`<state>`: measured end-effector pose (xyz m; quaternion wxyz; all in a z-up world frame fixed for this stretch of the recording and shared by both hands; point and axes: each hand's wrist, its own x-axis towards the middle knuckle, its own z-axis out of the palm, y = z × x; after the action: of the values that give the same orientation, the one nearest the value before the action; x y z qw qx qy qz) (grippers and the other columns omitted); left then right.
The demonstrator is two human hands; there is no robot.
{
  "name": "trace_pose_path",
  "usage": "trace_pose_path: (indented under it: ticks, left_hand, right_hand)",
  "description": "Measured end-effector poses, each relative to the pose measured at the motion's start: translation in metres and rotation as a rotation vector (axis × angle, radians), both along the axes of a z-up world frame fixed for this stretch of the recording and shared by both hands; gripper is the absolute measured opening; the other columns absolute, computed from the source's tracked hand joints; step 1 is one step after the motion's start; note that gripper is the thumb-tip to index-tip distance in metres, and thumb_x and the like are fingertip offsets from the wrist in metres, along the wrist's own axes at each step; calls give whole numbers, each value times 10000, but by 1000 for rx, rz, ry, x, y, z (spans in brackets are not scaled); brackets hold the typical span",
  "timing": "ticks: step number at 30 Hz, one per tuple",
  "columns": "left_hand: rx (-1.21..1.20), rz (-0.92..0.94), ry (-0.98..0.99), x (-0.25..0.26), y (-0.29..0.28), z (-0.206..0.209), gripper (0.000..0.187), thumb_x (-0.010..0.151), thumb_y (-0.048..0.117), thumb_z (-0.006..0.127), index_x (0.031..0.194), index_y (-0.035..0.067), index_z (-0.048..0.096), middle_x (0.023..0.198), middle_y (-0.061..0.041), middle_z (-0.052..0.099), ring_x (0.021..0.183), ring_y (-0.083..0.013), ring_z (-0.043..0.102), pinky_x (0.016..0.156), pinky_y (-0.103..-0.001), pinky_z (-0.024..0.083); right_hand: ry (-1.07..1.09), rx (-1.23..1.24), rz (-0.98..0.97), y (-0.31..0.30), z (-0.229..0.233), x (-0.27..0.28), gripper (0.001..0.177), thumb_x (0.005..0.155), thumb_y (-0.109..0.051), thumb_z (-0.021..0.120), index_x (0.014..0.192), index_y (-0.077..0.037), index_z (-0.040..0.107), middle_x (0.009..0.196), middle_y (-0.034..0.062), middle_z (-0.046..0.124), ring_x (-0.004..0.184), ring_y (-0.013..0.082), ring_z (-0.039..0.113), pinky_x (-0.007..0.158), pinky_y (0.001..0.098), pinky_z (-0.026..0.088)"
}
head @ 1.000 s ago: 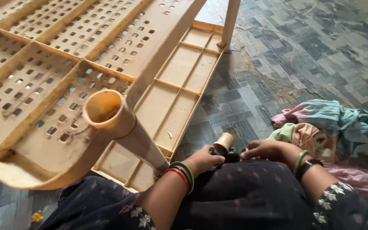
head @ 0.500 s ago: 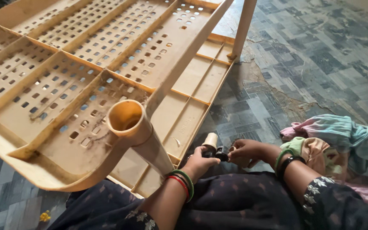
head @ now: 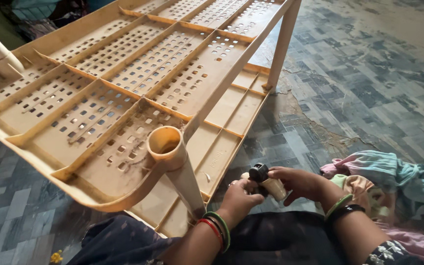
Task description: The person sits on the floor and takes apart a two-tier plastic utility table, pulling the black caster wheels off the leg sockets and detaching the legs from the shelves. They then press the legs and wheels back onto the shelves, flip the table upright, and press on the top to seat it.
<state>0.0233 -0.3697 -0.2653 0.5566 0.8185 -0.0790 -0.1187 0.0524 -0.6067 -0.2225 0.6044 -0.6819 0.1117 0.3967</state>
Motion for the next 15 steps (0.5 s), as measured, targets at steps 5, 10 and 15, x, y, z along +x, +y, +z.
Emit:
trace_pose_path:
  ticks: [5, 10, 15]
  left_hand:
    - [-131, -34, 59, -9, 10, 24, 495, 699, 211, 795, 1133, -12, 709, 1052, -127, 727, 973, -214, 728, 864, -328, 574]
    - [-180, -24, -2, -26, 14, 59, 549, 735, 209, 795, 1203, -26, 628, 1126, -142, 687, 980, -195, 731, 809, -316, 592]
    - [-380, 31, 130, -48, 16, 106, 620, 745, 145, 747, 1299, -12, 519, 1246, -118, 554, 1034, -214, 686, 679, -406, 659]
  right_hand:
    - [-15, 52, -27, 13, 24, -15, 589, 925, -524, 568, 1250, -46, 682, 1022, 141, 727, 820, 252, 692, 668, 386, 586]
    - [-86, 23, -156, 32, 52, -33, 508, 909, -457, 554, 1290, -126, 607, 1100, 144, 705, 882, 270, 713, 723, 444, 607]
    - [-186, 130, -237, 50, 83, -53, 510, 899, -432, 560, 1327, -155, 572, 1116, 117, 695, 929, 278, 719, 774, 443, 604]
